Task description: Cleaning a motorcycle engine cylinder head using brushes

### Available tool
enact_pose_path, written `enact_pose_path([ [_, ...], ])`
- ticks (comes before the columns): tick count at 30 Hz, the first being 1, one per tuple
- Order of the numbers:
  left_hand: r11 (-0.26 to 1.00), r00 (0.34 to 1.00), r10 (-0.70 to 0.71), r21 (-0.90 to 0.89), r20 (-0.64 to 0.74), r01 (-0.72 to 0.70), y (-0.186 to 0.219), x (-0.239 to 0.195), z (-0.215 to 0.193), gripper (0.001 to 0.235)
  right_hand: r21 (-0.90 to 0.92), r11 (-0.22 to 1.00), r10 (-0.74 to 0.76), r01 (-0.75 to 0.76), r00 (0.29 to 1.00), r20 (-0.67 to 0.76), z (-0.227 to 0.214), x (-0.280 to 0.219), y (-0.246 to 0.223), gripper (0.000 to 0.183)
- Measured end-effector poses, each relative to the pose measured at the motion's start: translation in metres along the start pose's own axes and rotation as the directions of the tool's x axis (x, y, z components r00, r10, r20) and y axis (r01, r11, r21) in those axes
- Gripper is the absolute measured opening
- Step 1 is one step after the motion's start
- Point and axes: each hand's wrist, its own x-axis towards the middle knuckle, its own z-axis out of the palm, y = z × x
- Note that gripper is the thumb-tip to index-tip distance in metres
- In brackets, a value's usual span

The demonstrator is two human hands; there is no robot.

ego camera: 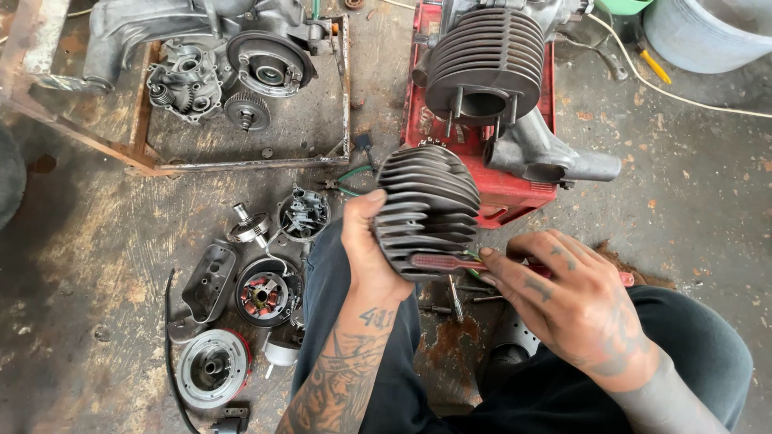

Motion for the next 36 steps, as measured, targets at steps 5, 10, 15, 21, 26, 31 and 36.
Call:
enact_pose_path([
  [5,0.967,0.999,-0.048,-0.253,-0.014,0.043,-0.002,0.012,-0.008,0.031,0.23,0.954,0.199,-0.193,0.98,-0.001,0.014,-0.003,-0.004,0.025],
  [10,0.928,0.985,-0.037,-0.359,0.169,0.096,-0.007,0.015,-0.009,0.041,0.373,0.877,0.323,-0.303,0.946,0.011,0.019,-0.003,-0.006,0.021],
  [15,0.923,0.992,-0.022,-0.379,0.123,0.067,-0.002,0.014,-0.01,0.046,0.314,0.877,0.365,-0.364,0.929,0.06,0.014,-0.007,0.001,0.018],
  [21,0.918,0.997,-0.004,-0.394,0.077,0.034,0.0,0.015,-0.011,0.052,0.381,0.813,0.427,-0.439,0.896,0.122,0.019,-0.009,0.003,0.019],
  [26,0.885,0.985,-0.027,-0.455,0.172,0.104,0.003,0.018,-0.016,0.059,0.437,0.785,0.405,-0.44,0.897,0.176,0.044,-0.014,-0.003,0.014],
  [31,0.879,0.995,0.018,-0.476,0.101,0.033,0.011,0.02,-0.021,0.05,0.412,0.81,0.362,-0.417,0.908,0.209,0.026,-0.004,0.006,0.014],
  [36,0.877,0.999,0.011,-0.48,0.038,0.009,0.012,0.017,-0.021,0.034,0.288,0.867,0.427,-0.406,0.904,-0.013,0.011,-0.007,0.014,0.021],
])
